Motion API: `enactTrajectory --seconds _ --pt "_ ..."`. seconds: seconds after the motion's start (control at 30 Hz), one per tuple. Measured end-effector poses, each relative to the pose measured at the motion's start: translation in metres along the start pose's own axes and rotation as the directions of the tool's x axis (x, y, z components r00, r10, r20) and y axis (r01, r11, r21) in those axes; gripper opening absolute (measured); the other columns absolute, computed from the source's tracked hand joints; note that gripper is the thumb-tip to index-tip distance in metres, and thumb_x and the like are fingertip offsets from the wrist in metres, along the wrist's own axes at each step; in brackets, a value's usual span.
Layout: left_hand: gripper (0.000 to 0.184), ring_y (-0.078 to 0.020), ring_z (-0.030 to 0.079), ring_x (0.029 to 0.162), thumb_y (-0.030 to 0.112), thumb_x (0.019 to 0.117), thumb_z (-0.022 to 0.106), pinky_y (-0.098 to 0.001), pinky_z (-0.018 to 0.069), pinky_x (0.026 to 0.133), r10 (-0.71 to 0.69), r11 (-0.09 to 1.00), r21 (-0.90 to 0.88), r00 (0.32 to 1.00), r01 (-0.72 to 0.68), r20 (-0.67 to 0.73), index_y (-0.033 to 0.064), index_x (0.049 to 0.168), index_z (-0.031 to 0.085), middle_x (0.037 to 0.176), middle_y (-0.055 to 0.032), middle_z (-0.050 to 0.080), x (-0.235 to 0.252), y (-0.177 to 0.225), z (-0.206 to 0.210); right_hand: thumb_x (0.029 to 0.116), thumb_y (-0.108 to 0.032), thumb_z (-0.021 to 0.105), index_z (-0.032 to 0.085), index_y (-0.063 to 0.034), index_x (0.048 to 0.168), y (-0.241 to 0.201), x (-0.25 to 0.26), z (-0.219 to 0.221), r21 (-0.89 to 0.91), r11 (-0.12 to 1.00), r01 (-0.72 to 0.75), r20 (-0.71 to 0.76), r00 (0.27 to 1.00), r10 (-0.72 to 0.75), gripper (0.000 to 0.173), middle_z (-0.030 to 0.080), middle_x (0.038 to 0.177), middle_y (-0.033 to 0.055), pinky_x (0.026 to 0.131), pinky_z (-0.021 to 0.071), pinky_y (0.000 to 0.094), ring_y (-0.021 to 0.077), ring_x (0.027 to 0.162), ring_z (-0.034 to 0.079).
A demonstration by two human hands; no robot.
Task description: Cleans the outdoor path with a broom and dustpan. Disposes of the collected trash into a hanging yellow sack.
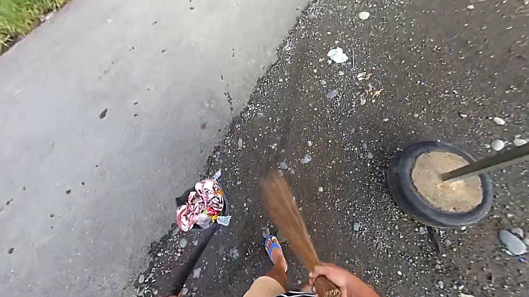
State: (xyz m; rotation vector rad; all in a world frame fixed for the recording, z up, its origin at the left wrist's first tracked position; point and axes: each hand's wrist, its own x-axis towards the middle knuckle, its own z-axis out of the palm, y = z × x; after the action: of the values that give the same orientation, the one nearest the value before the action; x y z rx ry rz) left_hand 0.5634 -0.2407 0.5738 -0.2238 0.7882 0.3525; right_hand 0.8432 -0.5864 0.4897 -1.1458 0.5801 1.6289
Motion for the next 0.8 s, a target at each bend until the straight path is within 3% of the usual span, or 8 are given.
enactTrajectory --seconds 0.13,0.27,0.4,0.47,0.6,0.67,0.8 --pt "0.045 -0.0042 0.063 0.052 0.030 0.1068 0.028 -0.0119 0.0504 0.043 0.005 0.998 0.058 1.000 -0.003 -0.024 -0.0015 0.104 0.060 0.076 -0.0018 0.064 0.051 0.016 0.071 0.1037 -0.023 0.048 0.059 -0.0108 0.099 -0.041 0.011 0.024 -0.043 0.983 -0.176 0.162 0.970 0.181 0.017 0.065 0.076 0.0023 0.057 0.0543 0.0264 0.0111 0.061 0.062" --pt "0.045 -0.0044 0.063 0.053 0.031 0.1059 0.031 -0.0115 0.0508 0.044 -0.009 0.997 0.081 1.000 0.010 -0.009 -0.0031 0.101 0.061 0.079 -0.0031 0.064 0.082 0.015 0.123 0.1053 -0.025 0.046 0.055 -0.0109 0.104 -0.092 0.075 0.037 -0.148 0.967 -0.207 0.223 0.946 0.237 0.017 0.062 0.077 0.0026 0.057 0.0537 0.0250 0.0105 0.061 0.061" --pt "0.043 -0.0057 0.064 0.054 0.029 0.1051 0.035 -0.0126 0.0522 0.045 -0.023 0.998 0.054 1.000 0.023 0.000 -0.0041 0.103 0.062 0.079 -0.0033 0.065 0.115 0.001 0.162 0.1031 -0.025 0.053 0.059 -0.0059 0.112 -0.195 0.114 0.005 -0.230 0.967 -0.109 0.023 0.993 0.118 0.022 0.061 0.080 0.0048 0.063 0.0528 0.0300 0.0136 0.066 0.059" --pt "0.042 -0.0052 0.063 0.053 0.027 0.1045 0.035 -0.0122 0.0518 0.045 -0.011 0.999 0.049 1.000 0.012 -0.017 -0.0042 0.101 0.062 0.079 -0.0036 0.064 0.133 -0.011 0.179 0.1025 -0.023 0.051 0.057 -0.0062 0.110 -0.263 0.115 -0.043 -0.155 0.988 0.013 -0.069 0.997 -0.024 0.019 0.062 0.076 0.0045 0.057 0.0536 0.0284 0.0130 0.061 0.060" --pt "0.042 -0.0052 0.064 0.054 0.027 0.1048 0.033 -0.0119 0.0517 0.045 0.049 0.998 0.040 0.998 -0.048 -0.031 -0.0042 0.102 0.062 0.081 -0.0040 0.065 0.175 -0.049 0.212 0.1012 -0.024 0.057 0.058 -0.0022 0.120 -0.398 0.093 -0.134 -0.230 0.967 0.109 -0.331 0.926 -0.183 0.028 0.064 0.084 0.0082 0.063 0.0560 0.0336 0.0162 0.066 0.062" --pt "0.041 -0.0055 0.065 0.055 0.025 0.1042 0.036 -0.0120 0.0522 0.046 0.061 0.998 -0.023 0.998 -0.061 -0.021 -0.0059 0.104 0.063 0.081 -0.0050 0.066 0.187 -0.068 0.228 0.1007 -0.023 0.061 0.058 0.0011 0.128 -0.436 0.081 -0.151 -0.308 0.946 0.102 -0.390 0.893 -0.223 0.036 0.066 0.097 0.0138 0.073 0.0565 0.0402 0.0213 0.077 0.065" --pt "0.041 -0.0055 0.064 0.053 0.026 0.1038 0.037 -0.0125 0.0522 0.046 0.123 0.982 -0.145 0.992 -0.122 -0.003 -0.0072 0.109 0.062 0.079 -0.0041 0.066 0.208 -0.102 0.257 0.1002 -0.015 0.059 0.043 -0.0012 0.141 -0.456 0.061 -0.143 -0.367 0.922 0.124 -0.325 0.912 -0.252 0.046 0.063 0.101 0.0172 0.072 0.0578 0.0430 0.0247 0.079 0.066"
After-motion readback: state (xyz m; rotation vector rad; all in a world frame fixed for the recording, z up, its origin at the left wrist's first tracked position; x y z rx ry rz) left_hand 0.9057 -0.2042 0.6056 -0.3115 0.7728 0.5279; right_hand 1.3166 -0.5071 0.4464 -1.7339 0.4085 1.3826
